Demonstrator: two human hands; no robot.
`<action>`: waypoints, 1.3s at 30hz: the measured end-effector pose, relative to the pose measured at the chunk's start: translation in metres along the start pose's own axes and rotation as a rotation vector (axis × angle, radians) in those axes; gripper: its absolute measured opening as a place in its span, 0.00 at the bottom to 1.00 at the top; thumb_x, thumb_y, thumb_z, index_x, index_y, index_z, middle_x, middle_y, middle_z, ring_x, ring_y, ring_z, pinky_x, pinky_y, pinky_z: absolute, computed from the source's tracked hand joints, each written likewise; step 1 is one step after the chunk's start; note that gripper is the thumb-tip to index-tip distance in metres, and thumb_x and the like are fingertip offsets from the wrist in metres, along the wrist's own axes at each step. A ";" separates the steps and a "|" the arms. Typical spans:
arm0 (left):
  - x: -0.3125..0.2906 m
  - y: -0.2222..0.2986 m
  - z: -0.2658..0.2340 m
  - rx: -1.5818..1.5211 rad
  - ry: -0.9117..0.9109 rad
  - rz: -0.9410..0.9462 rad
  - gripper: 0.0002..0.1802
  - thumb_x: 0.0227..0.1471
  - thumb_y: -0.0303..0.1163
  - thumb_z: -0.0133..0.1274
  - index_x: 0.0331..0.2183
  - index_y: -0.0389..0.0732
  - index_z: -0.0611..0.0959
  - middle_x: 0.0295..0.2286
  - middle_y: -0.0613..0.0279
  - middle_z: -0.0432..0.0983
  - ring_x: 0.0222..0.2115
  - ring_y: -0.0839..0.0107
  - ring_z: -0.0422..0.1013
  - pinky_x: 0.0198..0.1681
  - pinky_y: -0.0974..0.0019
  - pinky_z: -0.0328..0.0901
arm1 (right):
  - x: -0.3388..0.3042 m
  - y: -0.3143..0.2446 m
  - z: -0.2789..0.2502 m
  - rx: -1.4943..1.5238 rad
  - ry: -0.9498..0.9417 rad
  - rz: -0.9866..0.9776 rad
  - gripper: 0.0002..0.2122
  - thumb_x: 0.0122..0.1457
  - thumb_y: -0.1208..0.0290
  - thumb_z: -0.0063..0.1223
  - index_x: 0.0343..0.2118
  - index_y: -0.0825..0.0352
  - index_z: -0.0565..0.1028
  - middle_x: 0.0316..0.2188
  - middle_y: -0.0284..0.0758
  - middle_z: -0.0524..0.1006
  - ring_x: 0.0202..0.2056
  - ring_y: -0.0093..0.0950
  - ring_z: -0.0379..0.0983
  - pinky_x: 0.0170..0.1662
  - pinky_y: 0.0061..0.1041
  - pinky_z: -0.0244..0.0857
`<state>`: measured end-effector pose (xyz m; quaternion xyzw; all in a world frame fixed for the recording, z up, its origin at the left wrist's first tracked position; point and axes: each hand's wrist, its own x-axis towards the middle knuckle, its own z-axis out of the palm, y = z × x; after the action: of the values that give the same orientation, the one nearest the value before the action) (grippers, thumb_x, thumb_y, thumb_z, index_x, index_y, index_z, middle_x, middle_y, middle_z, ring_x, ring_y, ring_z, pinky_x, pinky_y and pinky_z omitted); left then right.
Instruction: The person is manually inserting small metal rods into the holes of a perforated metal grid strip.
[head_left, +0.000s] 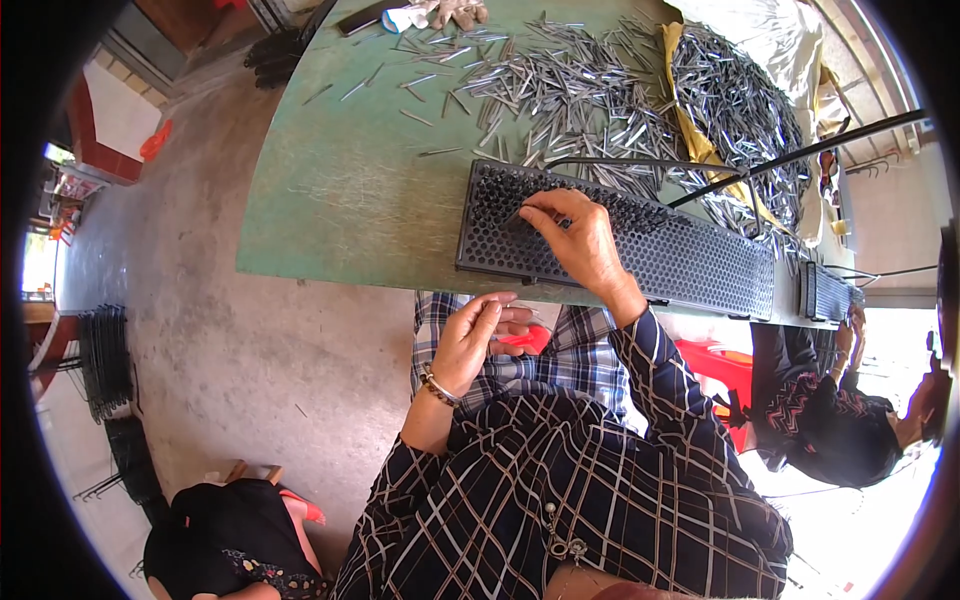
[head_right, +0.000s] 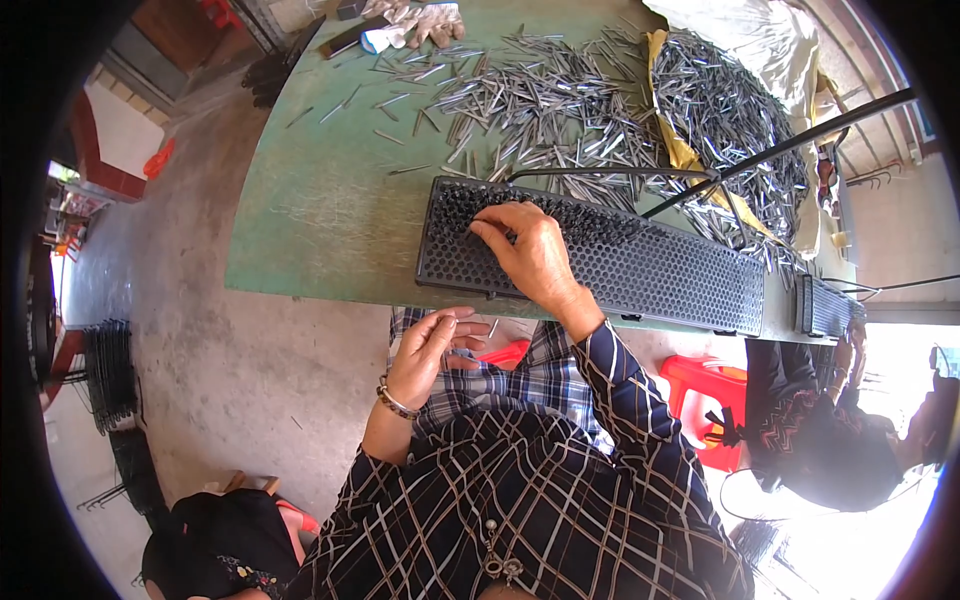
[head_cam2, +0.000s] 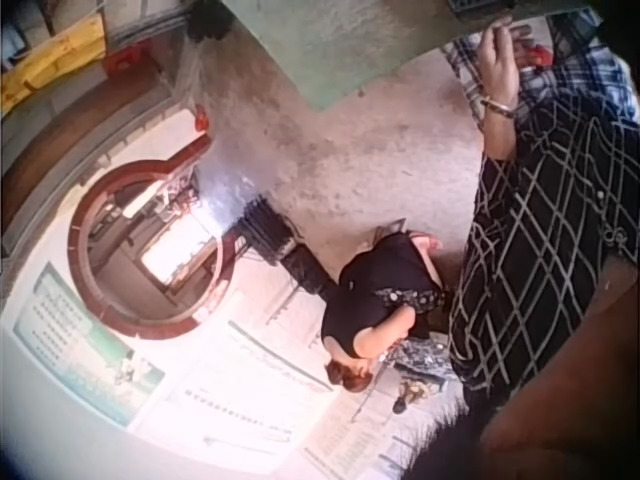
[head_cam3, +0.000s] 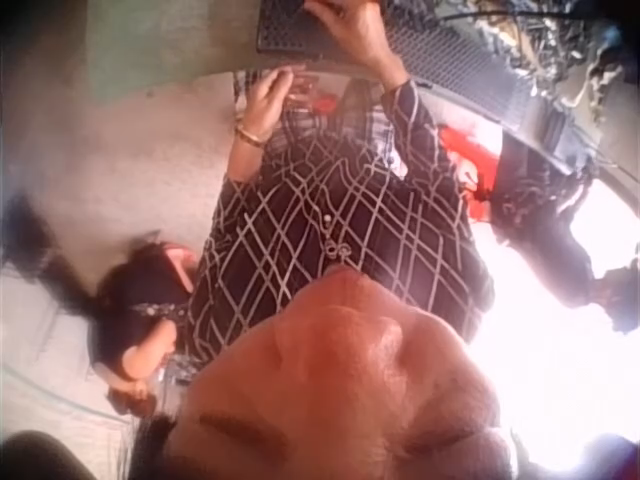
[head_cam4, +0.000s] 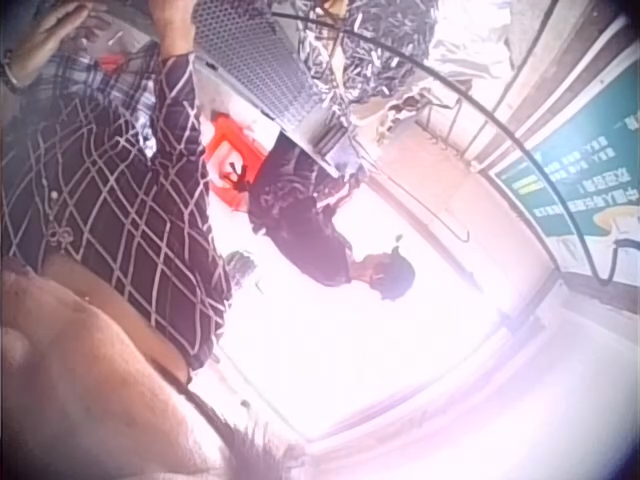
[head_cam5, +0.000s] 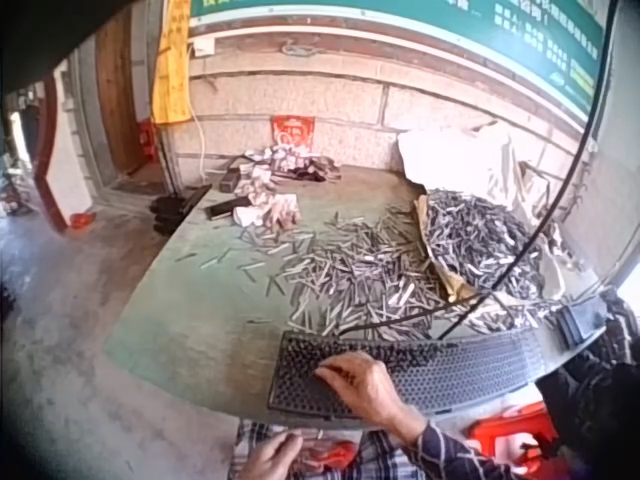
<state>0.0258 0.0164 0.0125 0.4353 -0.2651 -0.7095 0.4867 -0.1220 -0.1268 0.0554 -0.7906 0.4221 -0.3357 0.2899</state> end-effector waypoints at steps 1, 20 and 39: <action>0.000 0.000 0.001 -0.006 -0.004 0.001 0.21 0.63 0.38 0.36 0.49 0.30 0.68 0.39 0.46 0.75 0.35 0.66 0.76 0.32 0.68 0.75 | -0.001 0.002 0.000 -0.018 0.008 -0.021 0.07 0.52 0.72 0.58 0.32 0.70 0.78 0.30 0.37 0.78 0.31 0.30 0.74 0.34 0.26 0.67; -0.001 -0.004 0.004 -0.084 -0.055 -0.054 0.21 0.63 0.40 0.37 0.47 0.32 0.70 0.37 0.49 0.76 0.34 0.68 0.76 0.30 0.71 0.73 | -0.004 0.001 0.013 -0.268 0.005 -0.280 0.06 0.48 0.73 0.60 0.29 0.67 0.79 0.30 0.35 0.76 0.33 0.34 0.71 0.40 0.31 0.65; 0.010 0.014 0.024 -0.081 -0.155 -0.037 0.19 0.49 0.26 0.57 0.44 0.36 0.71 0.30 0.66 0.72 0.25 0.84 0.67 0.24 0.81 0.63 | -0.051 -0.010 -0.009 0.419 -0.311 -0.081 0.06 0.52 0.73 0.59 0.31 0.69 0.80 0.31 0.36 0.78 0.34 0.26 0.73 0.37 0.25 0.67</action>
<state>0.0103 0.0007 0.0318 0.3640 -0.2651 -0.7599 0.4687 -0.1457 -0.0792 0.0538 -0.7717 0.2616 -0.3017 0.4951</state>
